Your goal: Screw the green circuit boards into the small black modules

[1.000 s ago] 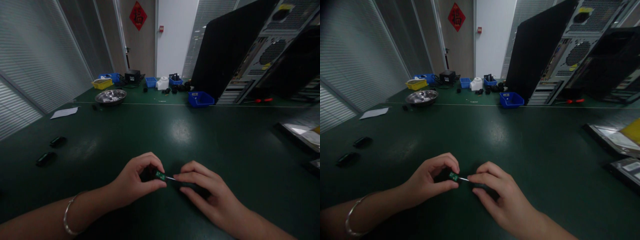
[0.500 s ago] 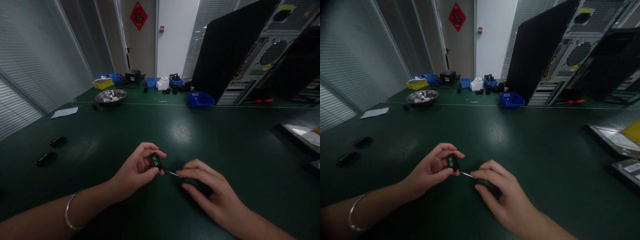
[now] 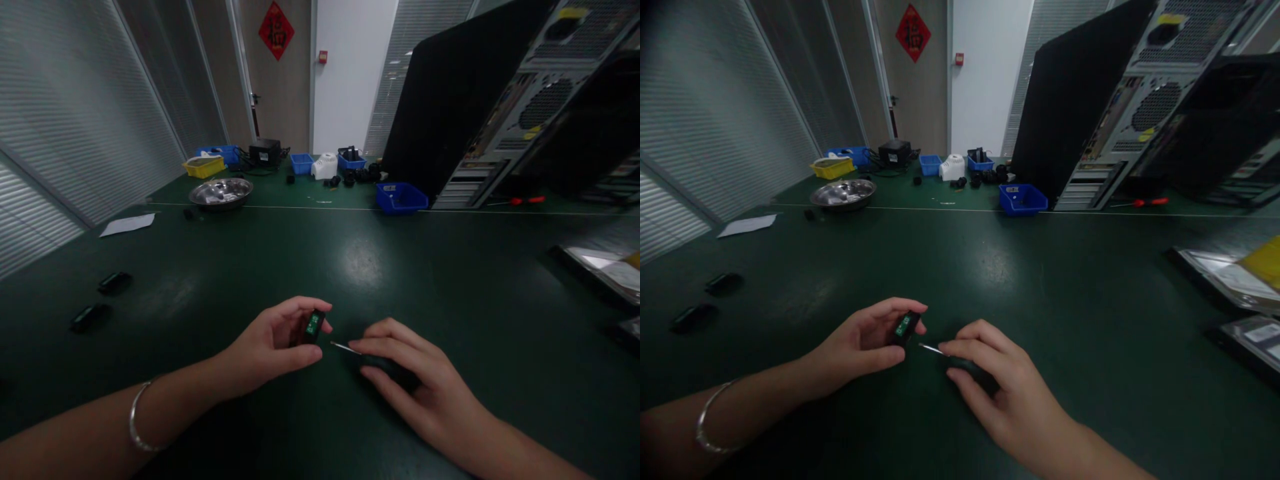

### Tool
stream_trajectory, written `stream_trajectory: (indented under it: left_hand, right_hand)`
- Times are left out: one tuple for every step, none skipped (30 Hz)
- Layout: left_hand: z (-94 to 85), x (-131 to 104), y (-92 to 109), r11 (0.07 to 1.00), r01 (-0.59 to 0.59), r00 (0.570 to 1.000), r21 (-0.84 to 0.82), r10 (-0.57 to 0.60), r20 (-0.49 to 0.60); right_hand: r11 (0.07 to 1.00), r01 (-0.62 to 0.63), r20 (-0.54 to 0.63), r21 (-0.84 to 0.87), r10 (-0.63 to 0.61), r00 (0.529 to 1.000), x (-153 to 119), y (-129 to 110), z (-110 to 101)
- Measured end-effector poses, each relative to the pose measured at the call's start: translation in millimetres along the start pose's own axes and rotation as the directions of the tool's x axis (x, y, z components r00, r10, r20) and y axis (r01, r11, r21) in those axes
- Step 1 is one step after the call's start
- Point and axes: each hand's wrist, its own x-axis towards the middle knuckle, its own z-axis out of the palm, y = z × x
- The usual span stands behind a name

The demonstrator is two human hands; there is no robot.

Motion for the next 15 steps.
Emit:
stream_trajectory:
  left_hand:
    - [2.0, -0.3, 1.4, 1.000, 0.004, 1.000, 0.024, -0.004, -0.003]
    - [4.3, -0.7, 2.6, 0.998, 0.005, 1.000, 0.058, -0.005, -0.008]
    - [6.6, -1.3, 3.7, 0.995, 0.002, 1.000, 0.097, -0.001, -0.013]
    - [8.9, -2.0, 4.5, 0.990, -0.002, 1.000, 0.138, 0.004, -0.018]
    - [10.8, -2.8, 5.0, 0.984, -0.005, 1.000, 0.178, 0.009, -0.022]
    - [12.4, -3.5, 5.3, 0.976, -0.011, 0.999, 0.218, 0.018, -0.029]
    - [13.4, -4.0, 5.3, 0.966, -0.015, 0.999, 0.258, 0.026, -0.041]
    - [13.8, -4.5, 5.1, 0.954, -0.017, 0.998, 0.299, 0.035, -0.056]
    - [13.8, -4.7, 4.7, 0.940, -0.021, 0.996, 0.341, 0.048, -0.072]
    - [13.4, -4.8, 4.3, 0.923, -0.024, 0.994, 0.385, 0.063, -0.089]
    - [12.7, -4.8, 3.9, 0.903, -0.034, 0.991, 0.429, 0.088, -0.105]
    - [11.9, -4.7, 3.7, 0.882, -0.049, 0.986, 0.470, 0.118, -0.118]
    - [11.2, -4.5, 3.6, 0.860, -0.067, 0.980, 0.505, 0.152, -0.129]
    - [10.7, -4.4, 3.8, 0.841, -0.085, 0.973, 0.534, 0.185, -0.136]
    - [10.2, -4.3, 4.3, 0.826, -0.099, 0.967, 0.554, 0.212, -0.143]
  right_hand:
    - [1.000, 0.001, -0.003, -0.004, -0.001, 1.000, 0.4, 0.3, 0.3]
    - [1.000, 0.002, -0.007, -0.007, -0.002, 1.000, 0.7, 0.5, 0.5]
    - [1.000, 0.004, -0.011, -0.008, -0.004, 1.000, 0.8, 0.8, 0.6]
    - [1.000, 0.007, -0.017, -0.007, -0.007, 1.000, 0.6, 1.1, 0.7]
    - [1.000, 0.010, -0.025, -0.006, -0.010, 1.000, 0.2, 1.2, 0.6]
    - [1.000, 0.013, -0.034, -0.005, -0.014, 0.999, -0.4, 1.2, 0.4]
    - [1.000, 0.017, -0.042, -0.004, -0.017, 0.999, -1.1, 1.1, 0.2]
    - [1.000, 0.023, -0.051, -0.005, -0.023, 0.998, -1.8, 1.0, -0.1]
    - [1.000, 0.026, -0.058, -0.008, -0.026, 0.998, -2.3, 0.8, -0.3]
    - [1.000, 0.027, -0.059, -0.012, -0.028, 0.998, -2.6, 0.6, -0.6]
    - [0.999, 0.028, -0.058, -0.017, -0.029, 0.998, -2.6, 0.6, -0.8]
    - [0.999, 0.029, -0.055, -0.024, -0.030, 0.998, -2.4, 0.6, -0.9]
    - [0.999, 0.028, -0.050, -0.031, -0.030, 0.998, -1.9, 0.7, -0.9]
    - [0.999, 0.027, -0.043, -0.037, -0.029, 0.999, -1.4, 0.8, -0.9]
    - [0.999, 0.025, -0.037, -0.044, -0.027, 0.999, -0.9, 0.9, -0.9]
